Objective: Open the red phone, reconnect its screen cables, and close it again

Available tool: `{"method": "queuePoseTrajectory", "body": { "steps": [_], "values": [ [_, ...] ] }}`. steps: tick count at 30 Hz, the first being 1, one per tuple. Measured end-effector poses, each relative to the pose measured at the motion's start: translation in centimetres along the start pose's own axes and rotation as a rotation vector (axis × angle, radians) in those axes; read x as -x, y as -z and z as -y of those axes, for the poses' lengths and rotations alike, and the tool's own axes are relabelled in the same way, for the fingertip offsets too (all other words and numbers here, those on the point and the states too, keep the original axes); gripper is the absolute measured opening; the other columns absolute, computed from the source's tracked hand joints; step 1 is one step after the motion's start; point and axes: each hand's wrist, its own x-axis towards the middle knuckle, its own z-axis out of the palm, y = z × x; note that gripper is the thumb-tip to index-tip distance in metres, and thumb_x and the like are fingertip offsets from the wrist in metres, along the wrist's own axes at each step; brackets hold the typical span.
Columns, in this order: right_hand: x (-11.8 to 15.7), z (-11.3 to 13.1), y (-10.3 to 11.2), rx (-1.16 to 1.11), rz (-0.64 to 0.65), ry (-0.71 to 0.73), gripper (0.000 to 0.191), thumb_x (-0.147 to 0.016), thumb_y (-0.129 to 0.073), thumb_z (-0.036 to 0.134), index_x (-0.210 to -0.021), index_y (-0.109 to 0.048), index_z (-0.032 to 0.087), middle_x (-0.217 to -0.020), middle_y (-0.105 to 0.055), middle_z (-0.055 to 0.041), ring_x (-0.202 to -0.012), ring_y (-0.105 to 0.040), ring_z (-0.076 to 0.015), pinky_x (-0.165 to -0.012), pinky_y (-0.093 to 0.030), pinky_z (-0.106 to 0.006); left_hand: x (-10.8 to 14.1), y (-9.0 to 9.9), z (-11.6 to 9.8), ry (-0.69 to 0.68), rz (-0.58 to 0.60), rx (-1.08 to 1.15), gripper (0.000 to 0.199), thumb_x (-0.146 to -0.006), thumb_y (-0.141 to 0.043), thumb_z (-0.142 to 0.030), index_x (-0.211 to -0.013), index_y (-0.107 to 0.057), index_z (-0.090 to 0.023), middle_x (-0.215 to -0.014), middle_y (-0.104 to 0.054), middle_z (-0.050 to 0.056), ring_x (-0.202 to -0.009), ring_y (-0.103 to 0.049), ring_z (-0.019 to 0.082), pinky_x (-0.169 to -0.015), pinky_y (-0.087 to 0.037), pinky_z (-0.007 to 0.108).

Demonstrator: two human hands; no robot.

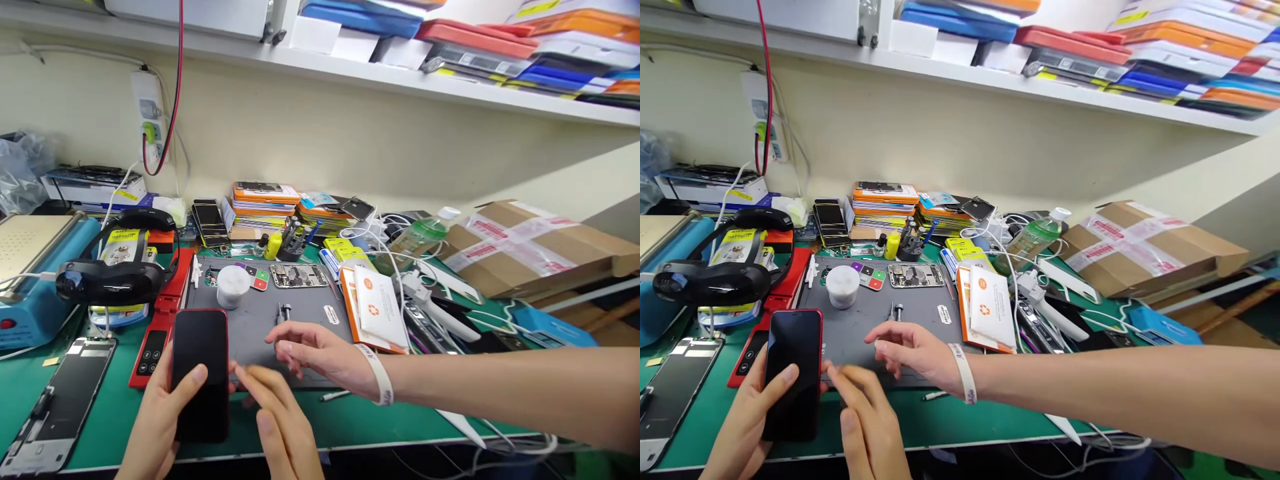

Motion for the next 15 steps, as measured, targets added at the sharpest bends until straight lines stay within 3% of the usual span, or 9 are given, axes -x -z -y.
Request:
{"method": "queuePoseTrajectory", "body": {
  "steps": [2, 6, 8, 12, 15],
  "values": [
    [-0.1, 0.6, -0.1, 0.016, 0.004, -0.001, 0.031, -0.079, -0.091, 0.056, -0.095, -0.086, 0.031, -0.074, -0.069, -0.0026, -0.054, -0.057, -0.0152, -0.049, -0.056, -0.031, 0.3, -0.5, -0.7, 0.022, -0.002, 0.05, 0.101, -0.076, -0.097, -0.051, -0.162, -0.049, -0.031, -0.113, -0.085, 0.009, -0.091, -0.083, 0.028, -0.076, -0.069, 0.032],
    [-0.2, 2.0, -0.5, 0.03, -0.028, -0.004, 0.028, -0.083, -0.086, 0.058, -0.093, -0.084, 0.032, -0.074, -0.069, -0.0035, -0.052, -0.054, -0.0164, -0.047, -0.057, -0.035, 0.1, -0.7, -0.5, 0.093, 0.036, 0.265, 0.079, -0.094, -0.082, -0.035, -0.164, -0.047, -0.032, -0.14, -0.077, 0.011, -0.122, -0.079, 0.03, -0.103, -0.067, 0.043],
    [-0.6, 2.5, -1.0, 0.032, -0.036, -0.004, 0.027, -0.084, -0.086, 0.058, -0.095, -0.085, 0.033, -0.077, -0.071, -0.0053, -0.056, -0.059, -0.0186, -0.052, -0.061, -0.039, -0.5, 0.0, 0.1, 0.168, 0.078, 0.316, 0.07, -0.098, -0.077, -0.032, -0.163, -0.05, -0.031, -0.15, -0.071, 0.011, -0.128, -0.076, 0.029, -0.109, -0.064, 0.044],
    [-1.7, 3.3, -1.9, 0.026, -0.015, -0.007, 0.03, -0.085, -0.085, 0.058, -0.1, -0.085, 0.033, -0.092, -0.077, -0.0111, -0.078, -0.074, -0.0288, -0.073, -0.07, -0.05, -1.4, 1.7, 1.2, 0.243, 0.222, 0.38, 0.066, -0.097, -0.076, -0.058, -0.153, -0.065, -0.023, -0.145, -0.074, 0.013, -0.11, -0.078, 0.027, -0.1, -0.065, 0.038],
    [-2.5, 3.3, -2.4, 0.032, 0.002, 0.003, 0.028, -0.088, -0.081, 0.059, -0.102, -0.084, 0.035, -0.097, -0.079, -0.0113, -0.09, -0.077, -0.0344, -0.087, -0.07, -0.059, -1.5, 1.9, 1.2, 0.204, 0.304, 0.446, 0.07, -0.1, -0.064, -0.07, -0.147, -0.07, -0.018, -0.13, -0.078, 0.017, -0.098, -0.077, 0.027, -0.094, -0.065, 0.041]
  ]
}}
